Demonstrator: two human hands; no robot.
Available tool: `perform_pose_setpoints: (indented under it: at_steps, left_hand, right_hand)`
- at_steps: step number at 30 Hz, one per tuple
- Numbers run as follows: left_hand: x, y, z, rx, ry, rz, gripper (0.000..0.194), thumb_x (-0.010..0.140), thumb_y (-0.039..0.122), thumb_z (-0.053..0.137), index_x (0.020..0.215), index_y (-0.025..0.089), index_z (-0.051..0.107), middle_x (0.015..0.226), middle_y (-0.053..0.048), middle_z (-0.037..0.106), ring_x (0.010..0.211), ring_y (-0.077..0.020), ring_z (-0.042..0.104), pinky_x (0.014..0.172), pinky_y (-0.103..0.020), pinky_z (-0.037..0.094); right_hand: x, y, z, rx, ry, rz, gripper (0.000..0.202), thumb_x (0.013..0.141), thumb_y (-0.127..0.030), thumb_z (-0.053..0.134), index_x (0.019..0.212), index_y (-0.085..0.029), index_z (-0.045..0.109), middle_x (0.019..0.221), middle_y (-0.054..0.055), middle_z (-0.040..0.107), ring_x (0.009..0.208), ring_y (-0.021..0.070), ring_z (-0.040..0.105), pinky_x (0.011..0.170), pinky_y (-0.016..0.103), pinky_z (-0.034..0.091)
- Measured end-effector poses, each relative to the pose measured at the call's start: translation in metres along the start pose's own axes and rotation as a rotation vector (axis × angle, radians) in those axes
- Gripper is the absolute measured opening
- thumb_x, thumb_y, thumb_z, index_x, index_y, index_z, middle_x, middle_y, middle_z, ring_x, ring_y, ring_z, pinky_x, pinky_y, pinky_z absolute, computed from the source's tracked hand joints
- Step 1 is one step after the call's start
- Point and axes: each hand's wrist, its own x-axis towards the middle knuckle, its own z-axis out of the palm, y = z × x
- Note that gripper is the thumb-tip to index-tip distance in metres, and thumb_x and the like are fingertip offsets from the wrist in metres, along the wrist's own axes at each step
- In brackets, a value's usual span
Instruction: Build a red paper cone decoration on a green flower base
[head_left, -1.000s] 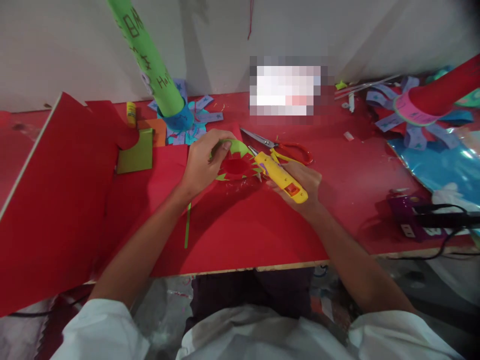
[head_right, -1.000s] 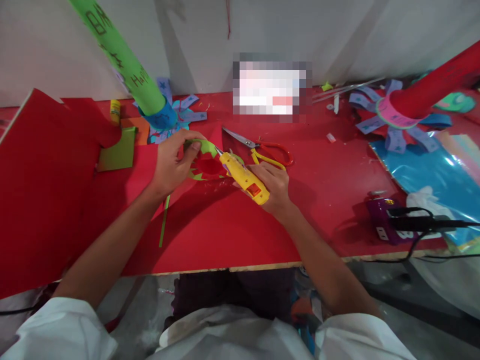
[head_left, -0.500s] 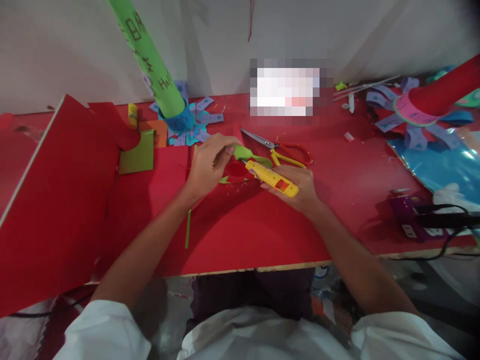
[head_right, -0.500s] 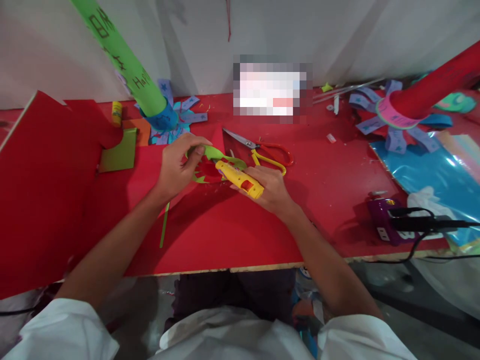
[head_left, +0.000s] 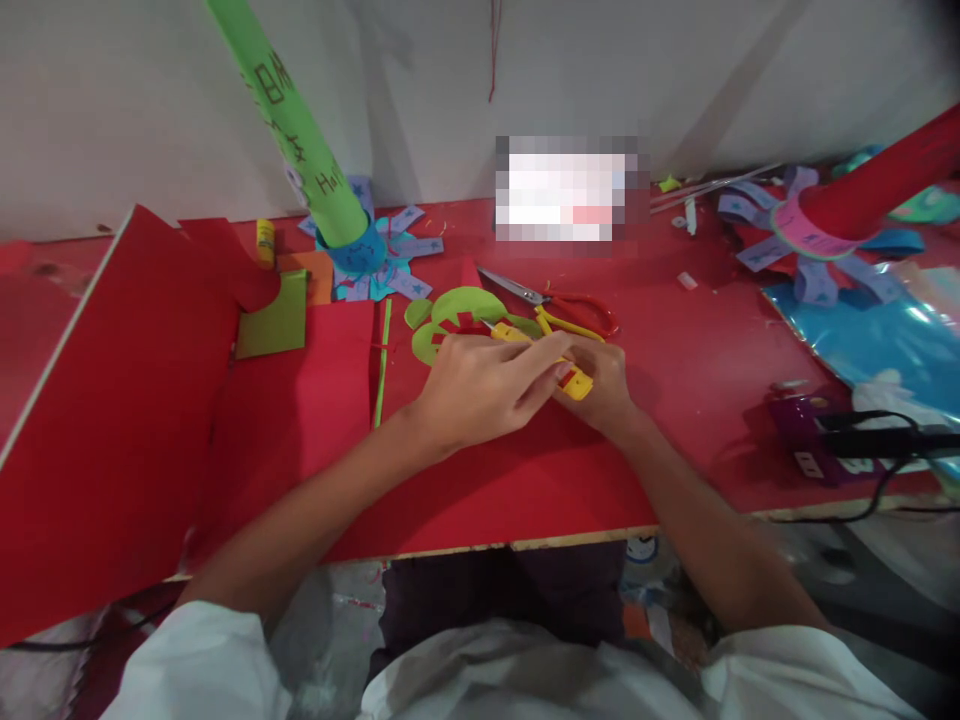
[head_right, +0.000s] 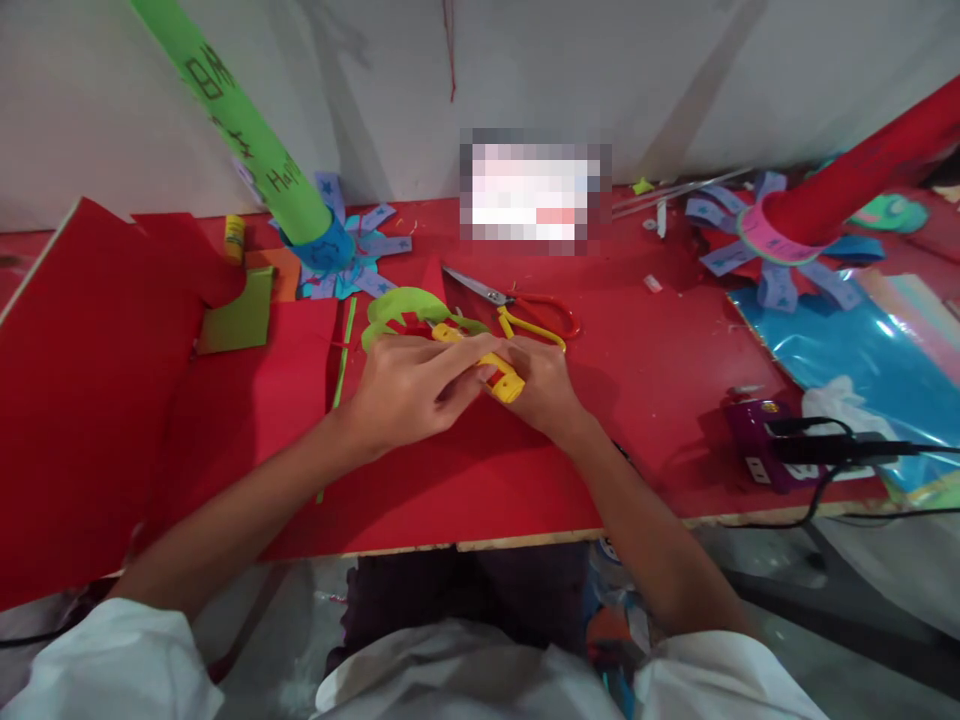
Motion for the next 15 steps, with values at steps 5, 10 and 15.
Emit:
perform_pose_setpoints:
  at_steps: [5,10,15]
  left_hand:
    - [0.003,0.006,0.000,0.109,0.043,0.091,0.024,0.104,0.028,0.053,0.105,0.018,0.075,0.064,0.001,0.071,0.055,-0.0130,0.063,0.056,-0.029,0.035]
    - [-0.003,0.008,-0.002,0.183,-0.021,0.080,0.024,0.103,0.025,0.051,0.112,0.019,0.073,0.063,0.001,0.070,0.055,-0.0130,0.064,0.056,-0.029,0.034]
    - [-0.004,0.012,-0.009,0.231,-0.047,0.075,0.021,0.101,0.022,0.054,0.110,0.017,0.073,0.063,0.002,0.070,0.056,-0.0136,0.065,0.054,-0.031,0.034]
  right_hand:
    - [0.000,0.002,0.002,-0.068,0.036,-0.088,0.019,0.100,-0.034,0.058,0.089,-0.022,0.068,0.069,0.000,0.069,0.060,0.0146,0.062,0.057,0.028,0.045]
    - [-0.002,0.003,0.003,-0.121,0.019,-0.081,0.020,0.099,-0.038,0.061,0.090,-0.022,0.070,0.067,-0.001,0.068,0.057,0.0149,0.061,0.056,0.029,0.045]
    - [-0.005,0.004,0.003,-0.158,-0.016,-0.045,0.027,0.101,-0.042,0.057,0.091,-0.022,0.072,0.067,0.000,0.069,0.058,0.0148,0.062,0.056,0.029,0.045]
